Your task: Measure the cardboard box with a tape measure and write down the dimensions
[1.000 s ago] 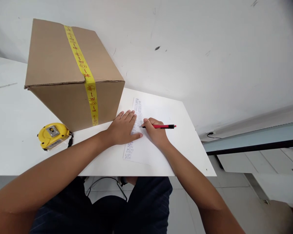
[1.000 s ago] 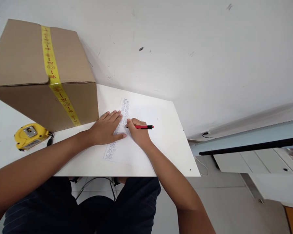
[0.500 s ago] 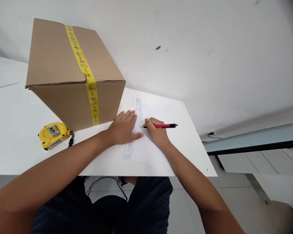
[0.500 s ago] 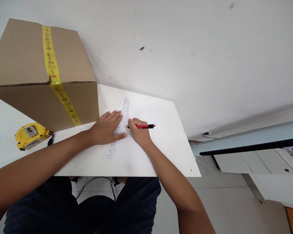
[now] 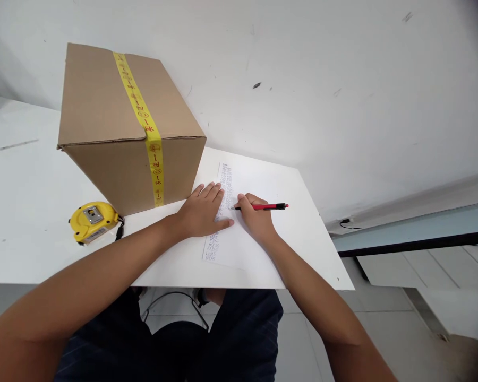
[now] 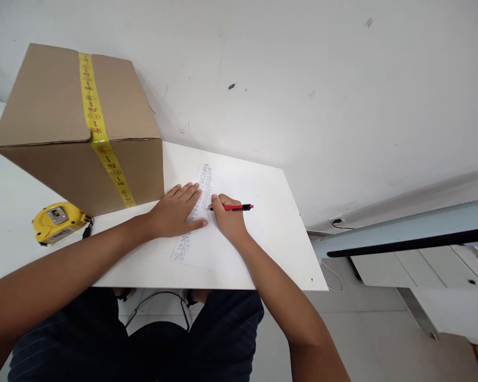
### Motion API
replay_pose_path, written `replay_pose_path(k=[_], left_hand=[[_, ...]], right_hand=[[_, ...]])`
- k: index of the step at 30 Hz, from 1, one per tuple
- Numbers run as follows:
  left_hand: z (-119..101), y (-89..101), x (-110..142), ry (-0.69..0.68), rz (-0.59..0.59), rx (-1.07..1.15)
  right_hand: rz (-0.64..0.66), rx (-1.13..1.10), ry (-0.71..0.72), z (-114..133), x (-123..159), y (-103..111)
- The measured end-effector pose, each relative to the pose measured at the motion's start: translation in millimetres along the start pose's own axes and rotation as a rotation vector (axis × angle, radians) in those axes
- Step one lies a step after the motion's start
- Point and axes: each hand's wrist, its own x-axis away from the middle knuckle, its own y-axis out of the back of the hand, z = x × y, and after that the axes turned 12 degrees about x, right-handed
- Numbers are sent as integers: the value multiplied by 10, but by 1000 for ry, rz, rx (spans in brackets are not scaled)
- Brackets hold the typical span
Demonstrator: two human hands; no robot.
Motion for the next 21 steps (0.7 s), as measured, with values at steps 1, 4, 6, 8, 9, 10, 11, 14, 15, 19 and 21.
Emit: replay_pose_path(k=[1,4,6,8,9,10,11,14,15,19,21], left_hand=[[14,3,-11,0,-2,0],[1,28,-29,-4,0,14],[-119,67,50,17,32,14],[-334,112,282,40,86,0],[-459,131,465,38,117,-10],[-581,147,686,-6,160,35],[-690,160,934,-84,163,104],[-894,210,1681,-178,82,363],[-917,235,1882,-153,-1,456],[-800,361,2305,101,-341,587],[-632,440,2341,259,-465,417]], right_hand=[[-7,-5,6,-8,-5,0],[-27,-42,24,-44,-22,2],[-60,-77,50,-61,-28,-1],[-107,-116,89,-55,-27,-11],[-130,-139,110,-44,-22,-17],[-147,-169,128,-29,-13,-20],[-159,-192,158,-16,-1,-19],[-236,-146,337,-20,49,15],[-279,-90,397,-42,62,31],[-278,89,303,-168,60,67],[-203,120,236,-215,32,61]])
